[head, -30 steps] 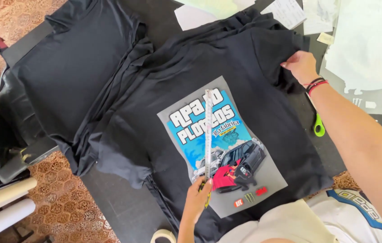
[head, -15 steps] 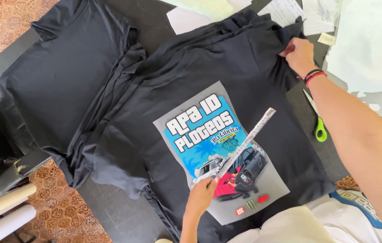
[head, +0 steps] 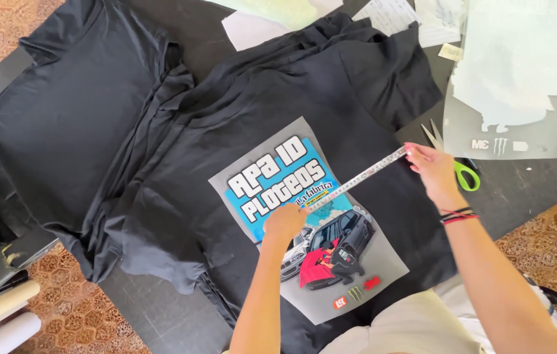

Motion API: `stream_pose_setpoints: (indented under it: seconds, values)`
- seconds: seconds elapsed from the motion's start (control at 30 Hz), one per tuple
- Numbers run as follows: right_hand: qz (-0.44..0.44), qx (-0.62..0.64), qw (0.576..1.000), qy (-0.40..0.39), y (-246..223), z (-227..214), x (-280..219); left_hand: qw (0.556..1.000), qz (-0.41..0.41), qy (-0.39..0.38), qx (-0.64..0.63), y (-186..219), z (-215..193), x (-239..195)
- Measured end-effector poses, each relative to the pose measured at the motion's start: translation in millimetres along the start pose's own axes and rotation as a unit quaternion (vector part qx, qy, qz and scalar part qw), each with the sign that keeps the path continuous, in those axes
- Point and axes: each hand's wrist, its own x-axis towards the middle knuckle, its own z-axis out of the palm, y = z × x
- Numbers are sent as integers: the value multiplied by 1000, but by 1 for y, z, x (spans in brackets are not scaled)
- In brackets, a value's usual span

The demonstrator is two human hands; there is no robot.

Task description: The person positions a printed graphic on a black t-shirt, measures its placement with a tape measure, and secures it with tape. The process is repeated for a second t-shirt.

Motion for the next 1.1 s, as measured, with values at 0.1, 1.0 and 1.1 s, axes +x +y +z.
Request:
stream_pose_setpoints:
  seconds: [0.1, 1.0, 1.1]
  values:
    - [-23, -28, 999, 34, -12, 14, -6, 1000, -9, 6, 10, 12, -12, -9]
    - [-75, -132, 985, 79, 0, 40, 28, 991, -134, -17, 18, 34, -37, 9]
    - [-93, -138, 981, 95, 10, 41, 33, 988, -150, -25, 22, 46, -46, 3]
